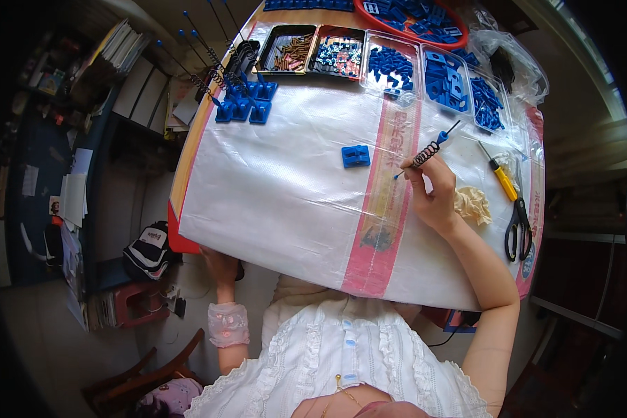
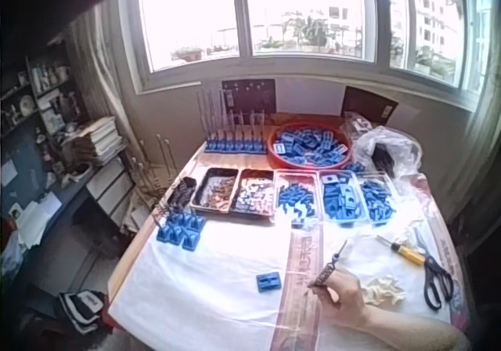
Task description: Assembling small electrical or hardware components using tools and multiple small parts.
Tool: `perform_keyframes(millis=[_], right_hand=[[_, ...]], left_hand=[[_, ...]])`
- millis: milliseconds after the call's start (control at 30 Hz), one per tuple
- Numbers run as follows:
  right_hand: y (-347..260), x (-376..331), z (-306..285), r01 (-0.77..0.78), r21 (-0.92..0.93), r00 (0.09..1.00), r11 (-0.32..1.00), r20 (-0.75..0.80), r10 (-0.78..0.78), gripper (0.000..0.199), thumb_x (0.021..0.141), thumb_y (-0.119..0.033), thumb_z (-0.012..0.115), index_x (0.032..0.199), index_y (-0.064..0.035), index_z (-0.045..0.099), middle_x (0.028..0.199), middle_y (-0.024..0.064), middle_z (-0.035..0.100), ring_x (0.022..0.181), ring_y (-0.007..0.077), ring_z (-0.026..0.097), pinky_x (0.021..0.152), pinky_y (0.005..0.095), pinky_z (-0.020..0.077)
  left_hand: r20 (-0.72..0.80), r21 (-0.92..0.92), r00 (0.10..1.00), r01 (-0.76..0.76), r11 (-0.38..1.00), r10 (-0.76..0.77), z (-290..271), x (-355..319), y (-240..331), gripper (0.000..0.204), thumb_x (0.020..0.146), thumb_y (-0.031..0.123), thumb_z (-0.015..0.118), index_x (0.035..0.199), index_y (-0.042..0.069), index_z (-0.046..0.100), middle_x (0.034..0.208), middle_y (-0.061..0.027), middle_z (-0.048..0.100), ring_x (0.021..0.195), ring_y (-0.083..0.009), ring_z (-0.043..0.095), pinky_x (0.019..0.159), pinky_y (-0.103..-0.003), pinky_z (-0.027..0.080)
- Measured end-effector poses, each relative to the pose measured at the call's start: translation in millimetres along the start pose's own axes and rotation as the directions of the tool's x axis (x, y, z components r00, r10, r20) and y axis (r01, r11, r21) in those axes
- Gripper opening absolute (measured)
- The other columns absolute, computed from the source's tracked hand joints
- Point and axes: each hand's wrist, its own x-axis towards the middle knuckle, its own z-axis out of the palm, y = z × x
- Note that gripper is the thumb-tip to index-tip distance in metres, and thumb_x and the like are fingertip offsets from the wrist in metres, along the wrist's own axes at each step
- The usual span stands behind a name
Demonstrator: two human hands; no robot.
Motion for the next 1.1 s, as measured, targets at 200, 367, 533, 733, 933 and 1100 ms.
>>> perform_keyframes(millis=[200,367,533,733,933,1100], right_hand=[[-2.4,-1.4,-1.4,-0.008,-0.018,1.0,1.0,-0.014,0.008,0.021,0.084,0.017,0.064,0.098,0.0015,0.067,0.088,0.0136,0.065,0.078,0.0304,0.065,0.069,0.0366,0.051],[0.0,0.1,2.2,-0.011,0.03,1.0,0.999,-0.005,0.011,0.02,0.084,0.016,0.063,0.098,0.0016,0.067,0.088,0.0134,0.065,0.077,0.0291,0.064,0.067,0.0352,0.0507],[-2.1,-0.2,-1.5,0.005,-0.023,1.0,1.0,-0.005,-0.005,0.019,0.084,0.016,0.064,0.097,0.002,0.067,0.089,0.0141,0.066,0.078,0.0298,0.065,0.067,0.0359,0.0518],[-2.7,1.6,-3.6,0.019,-0.015,1.0,1.0,-0.01,-0.019,0.019,0.083,0.017,0.066,0.096,0.003,0.067,0.091,0.0157,0.068,0.081,0.0309,0.068,0.067,0.037,0.0531],[0.5,3.6,-1.9,0.037,-0.017,0.999,0.999,0.009,-0.037,0.02,0.083,0.017,0.065,0.096,0.002,0.067,0.087,0.0141,0.067,0.078,0.0301,0.067,0.065,0.0369,0.0519],[2.2,-1.8,-2.2,0.006,-0.043,1.0,0.999,-0.015,-0.006,0.021,0.082,0.016,0.065,0.095,0.0003,0.068,0.084,0.0128,0.066,0.075,0.0287,0.066,0.065,0.0364,0.051]], left_hand=[[0.135,0.015,0.989,0.053,0.999,-0.054,19.8,16.3,-64.3,0.081,0.084,0.027,0.083,0.144,-0.007,0.043,0.144,-0.0359,0.05,0.131,-0.058,0.049,0.109,-0.056,0.044],[0.436,0.236,0.791,0.36,0.902,-0.43,6.2,54.9,-155.0,0.067,0.089,0.035,0.076,0.139,-0.004,0.055,0.141,-0.0301,0.059,0.129,-0.0475,0.058,0.104,-0.051,0.051],[0.432,0.902,-0.128,0.082,0.425,-0.893,-27.2,92.3,-115.8,0.048,0.098,0.038,0.071,0.143,0.023,0.063,0.154,-0.0057,0.057,0.14,-0.0286,0.057,0.114,-0.051,0.048],[0.537,0.82,0.594,-0.203,0.535,-0.599,-69.0,96.0,-42.3,0.056,0.098,0.024,0.068,0.152,0.024,0.055,0.154,-0.0042,0.058,0.137,-0.0252,0.061,0.111,-0.036,0.051],[0.591,0.691,0.693,-0.171,0.703,-0.413,-60.1,97.3,-42.0,0.053,0.104,0.034,0.057,0.155,0.02,0.052,0.156,-0.0057,0.057,0.138,-0.0267,0.059,0.11,-0.036,0.05],[0.456,0.519,0.641,0.371,0.77,-0.617,-54.4,107.5,-17.3,0.056,0.106,0.045,0.051,0.154,0.016,0.052,0.154,-0.006,0.06,0.136,-0.0255,0.06,0.106,-0.037,0.051]])
